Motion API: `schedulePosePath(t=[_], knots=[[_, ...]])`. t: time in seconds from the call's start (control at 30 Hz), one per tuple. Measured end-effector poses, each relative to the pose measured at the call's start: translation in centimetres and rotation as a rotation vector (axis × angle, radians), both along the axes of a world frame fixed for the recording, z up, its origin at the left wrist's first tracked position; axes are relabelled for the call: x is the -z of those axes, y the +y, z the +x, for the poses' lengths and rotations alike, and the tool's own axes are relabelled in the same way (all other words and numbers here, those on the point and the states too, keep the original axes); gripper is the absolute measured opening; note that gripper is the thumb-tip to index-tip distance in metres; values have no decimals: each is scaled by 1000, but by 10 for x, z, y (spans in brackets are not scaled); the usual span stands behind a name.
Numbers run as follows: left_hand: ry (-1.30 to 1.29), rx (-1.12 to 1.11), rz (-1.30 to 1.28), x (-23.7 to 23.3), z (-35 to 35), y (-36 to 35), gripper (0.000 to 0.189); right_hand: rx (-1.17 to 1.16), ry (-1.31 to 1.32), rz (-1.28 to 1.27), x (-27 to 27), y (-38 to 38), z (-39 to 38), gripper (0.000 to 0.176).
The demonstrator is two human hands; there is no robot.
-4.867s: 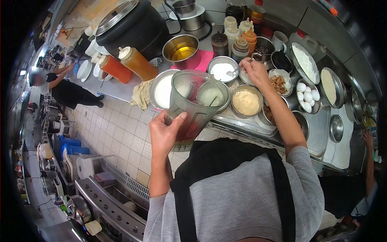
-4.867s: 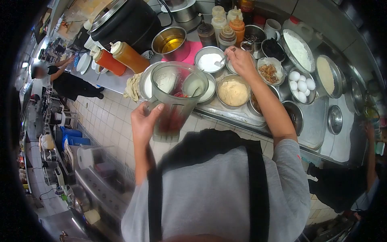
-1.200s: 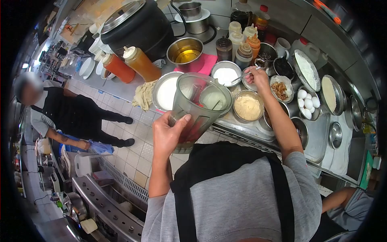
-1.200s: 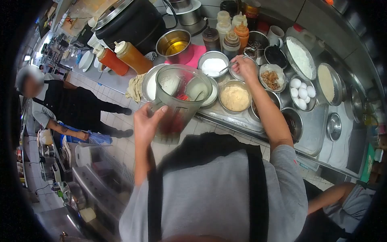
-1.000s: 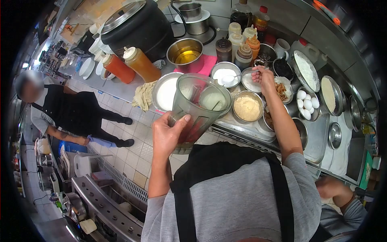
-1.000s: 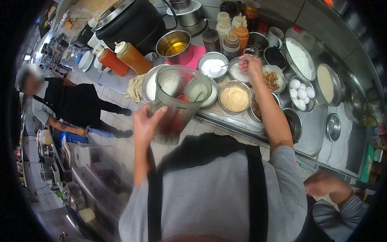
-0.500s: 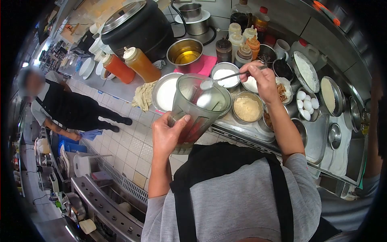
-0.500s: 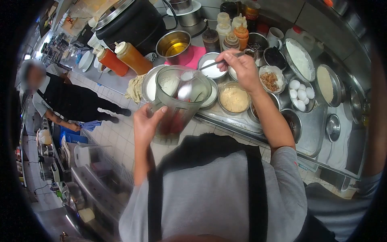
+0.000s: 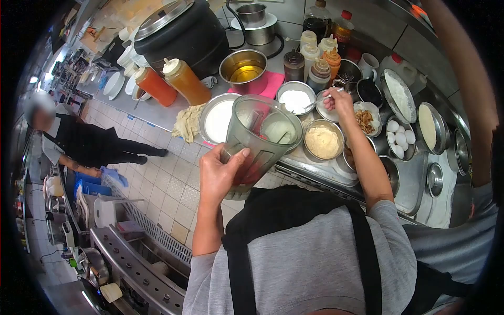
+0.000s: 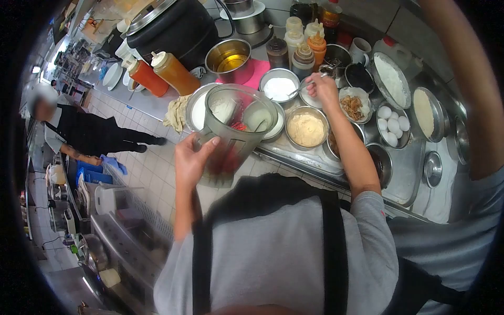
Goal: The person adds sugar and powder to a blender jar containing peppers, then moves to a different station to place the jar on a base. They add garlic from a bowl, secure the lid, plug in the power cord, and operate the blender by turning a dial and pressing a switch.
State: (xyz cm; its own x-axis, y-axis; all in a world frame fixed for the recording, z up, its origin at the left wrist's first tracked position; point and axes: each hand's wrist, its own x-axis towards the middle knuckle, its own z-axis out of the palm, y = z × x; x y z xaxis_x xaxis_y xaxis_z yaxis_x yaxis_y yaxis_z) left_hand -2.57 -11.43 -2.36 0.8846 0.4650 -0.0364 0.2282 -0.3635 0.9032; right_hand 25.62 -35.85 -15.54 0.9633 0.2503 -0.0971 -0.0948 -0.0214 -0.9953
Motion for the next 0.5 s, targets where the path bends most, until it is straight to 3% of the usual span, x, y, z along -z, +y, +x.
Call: schedulePosePath(t=[0.3,0.43,0.5], knots=[[7,8,-10,-1,1,1,29,155,62,283,-21,-22,6,28],[-7,8,-11,3,2,2,29,110,-6,398,-69,-12,-17,26],[-27,12,-25,0,2,1,30,-52,-122,397,-86,-1,-35,28]])
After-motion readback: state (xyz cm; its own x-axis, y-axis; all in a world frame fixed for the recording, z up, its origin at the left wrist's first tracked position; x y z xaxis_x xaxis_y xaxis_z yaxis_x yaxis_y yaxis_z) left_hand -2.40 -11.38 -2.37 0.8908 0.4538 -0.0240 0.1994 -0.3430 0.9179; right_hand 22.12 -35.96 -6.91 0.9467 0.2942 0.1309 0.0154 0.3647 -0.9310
